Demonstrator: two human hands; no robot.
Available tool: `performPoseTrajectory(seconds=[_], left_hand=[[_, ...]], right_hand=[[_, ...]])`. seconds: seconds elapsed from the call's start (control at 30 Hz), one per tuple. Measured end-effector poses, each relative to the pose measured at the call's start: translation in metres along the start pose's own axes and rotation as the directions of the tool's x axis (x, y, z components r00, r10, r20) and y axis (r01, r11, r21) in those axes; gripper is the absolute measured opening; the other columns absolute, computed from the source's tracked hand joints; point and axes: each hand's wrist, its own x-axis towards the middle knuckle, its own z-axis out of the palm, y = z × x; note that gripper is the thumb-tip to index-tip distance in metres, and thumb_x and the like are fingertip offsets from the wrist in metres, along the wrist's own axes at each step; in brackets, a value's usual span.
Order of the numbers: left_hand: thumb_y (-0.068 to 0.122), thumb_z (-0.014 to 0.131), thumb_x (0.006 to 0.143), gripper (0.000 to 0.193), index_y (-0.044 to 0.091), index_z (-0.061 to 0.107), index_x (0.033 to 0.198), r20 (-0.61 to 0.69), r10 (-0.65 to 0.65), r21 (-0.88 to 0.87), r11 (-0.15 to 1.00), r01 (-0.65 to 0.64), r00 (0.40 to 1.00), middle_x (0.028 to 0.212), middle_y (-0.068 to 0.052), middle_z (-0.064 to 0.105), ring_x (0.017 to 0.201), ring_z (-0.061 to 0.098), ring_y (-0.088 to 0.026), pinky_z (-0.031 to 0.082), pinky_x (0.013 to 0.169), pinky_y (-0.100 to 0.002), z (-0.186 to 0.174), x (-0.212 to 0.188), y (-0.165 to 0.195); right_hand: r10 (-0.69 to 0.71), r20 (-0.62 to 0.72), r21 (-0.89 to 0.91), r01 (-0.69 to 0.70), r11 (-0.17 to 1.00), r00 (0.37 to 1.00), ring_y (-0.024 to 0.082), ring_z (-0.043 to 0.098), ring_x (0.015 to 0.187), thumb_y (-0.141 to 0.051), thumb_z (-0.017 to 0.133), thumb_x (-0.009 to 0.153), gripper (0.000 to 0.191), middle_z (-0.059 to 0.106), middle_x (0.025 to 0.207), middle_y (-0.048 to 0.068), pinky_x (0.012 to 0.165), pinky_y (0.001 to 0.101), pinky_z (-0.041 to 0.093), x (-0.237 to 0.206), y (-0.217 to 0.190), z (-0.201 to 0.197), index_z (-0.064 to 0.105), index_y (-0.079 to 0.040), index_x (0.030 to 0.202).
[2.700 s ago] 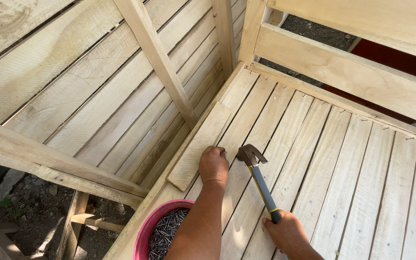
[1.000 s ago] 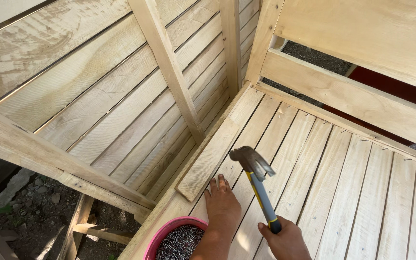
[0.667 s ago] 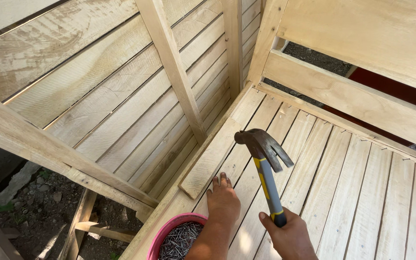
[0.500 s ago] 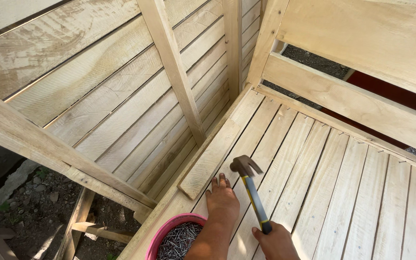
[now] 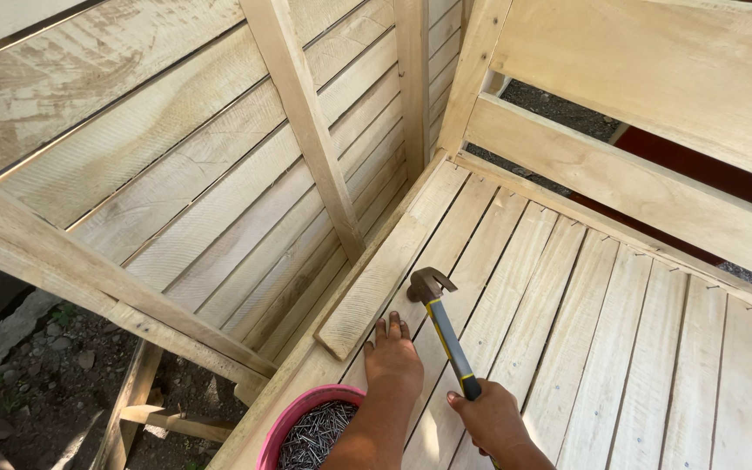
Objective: The person hammers nails into a slatted wooden bed frame, taking nails from a pink bowl and driving them along the frame rails and headboard joint. They also hold a sanding block against the wood rails and rub it along the surfaces while steadying the hammer.
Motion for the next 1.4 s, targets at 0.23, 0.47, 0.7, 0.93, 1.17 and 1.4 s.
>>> performPoseTrajectory(seconds=[0.23, 0.47, 0.7, 0.93, 1.17, 1.4], left_hand=[[0.017, 0.05, 0.102, 0.075, 0.013, 0.01, 0.165, -0.014, -0.014, 0.034, 0.999, 0.015, 1.0, 0.175, 0.0, -0.005, 0.16, 0.004, -0.025, 0.026, 0.125, -0.047, 0.001, 0.002, 0.0], [0.019, 0.054, 0.102, 0.079, 0.013, 0.008, 0.166, 0.006, -0.013, 0.027, 1.0, 0.013, 1.0, 0.175, -0.001, -0.006, 0.16, 0.003, -0.026, 0.026, 0.125, -0.048, -0.001, 0.004, 0.001], [0.018, 0.053, 0.102, 0.077, 0.014, 0.01, 0.165, 0.018, -0.007, 0.042, 0.999, 0.007, 1.0, 0.175, 0.001, -0.005, 0.16, 0.005, -0.025, 0.031, 0.123, -0.046, 0.006, 0.014, -0.001], [0.018, 0.049, 0.103, 0.076, 0.017, 0.007, 0.166, 0.062, -0.02, 0.036, 0.999, 0.018, 0.998, 0.175, 0.002, -0.009, 0.16, 0.003, -0.024, 0.029, 0.125, -0.047, 0.003, 0.018, -0.002], [0.015, 0.047, 0.103, 0.075, 0.015, 0.006, 0.166, 0.079, 0.002, 0.055, 0.998, -0.006, 0.997, 0.175, 0.001, -0.01, 0.16, 0.002, -0.025, 0.032, 0.123, -0.047, 0.006, 0.02, -0.003], [0.017, 0.039, 0.105, 0.066, 0.019, 0.012, 0.165, 0.025, -0.009, -0.016, 1.0, 0.009, 1.0, 0.175, 0.005, -0.004, 0.16, 0.005, -0.023, 0.036, 0.122, -0.047, 0.005, 0.028, -0.004]], right_hand=[[-0.194, -0.198, 0.051, 0.208, 0.977, 0.961, 0.019, 0.054, 0.057, -0.038, 0.076, 0.091, 0.041, 0.056, 0.061, 0.01, 0.059, 0.0401, 0.051, -0.018, -0.008, -0.021, 0.068, 0.002, 0.084], [0.002, -0.034, -0.022, -0.003, 1.0, 0.999, 0.021, 0.059, 0.047, -0.035, 0.073, 0.095, 0.037, 0.057, 0.058, 0.008, 0.049, 0.0384, 0.053, -0.004, -0.016, -0.011, 0.061, -0.001, 0.087], [-0.252, -0.274, 0.04, 0.273, 0.961, 0.928, 0.019, 0.055, 0.045, -0.038, 0.078, 0.09, 0.044, 0.058, 0.053, 0.01, 0.044, 0.0359, 0.05, -0.002, -0.006, -0.032, 0.066, 0.003, 0.078], [-0.011, 0.021, -0.14, 0.014, 0.99, 1.0, 0.018, 0.061, 0.045, -0.031, 0.074, 0.094, 0.029, 0.062, 0.06, 0.008, 0.042, 0.0347, 0.053, 0.005, -0.012, -0.027, 0.066, -0.004, 0.093], [-0.092, -0.081, -0.062, 0.087, 0.994, 0.992, 0.017, 0.063, 0.048, -0.04, 0.074, 0.094, 0.041, 0.063, 0.064, 0.011, 0.046, 0.0325, 0.054, 0.002, -0.008, -0.031, 0.071, 0.0, 0.095], [-0.025, -0.01, -0.238, 0.022, 0.971, 1.0, 0.02, 0.069, 0.059, -0.033, 0.072, 0.093, 0.029, 0.069, 0.072, 0.009, 0.062, 0.0377, 0.062, 0.011, -0.008, -0.024, 0.067, -0.006, 0.098]])
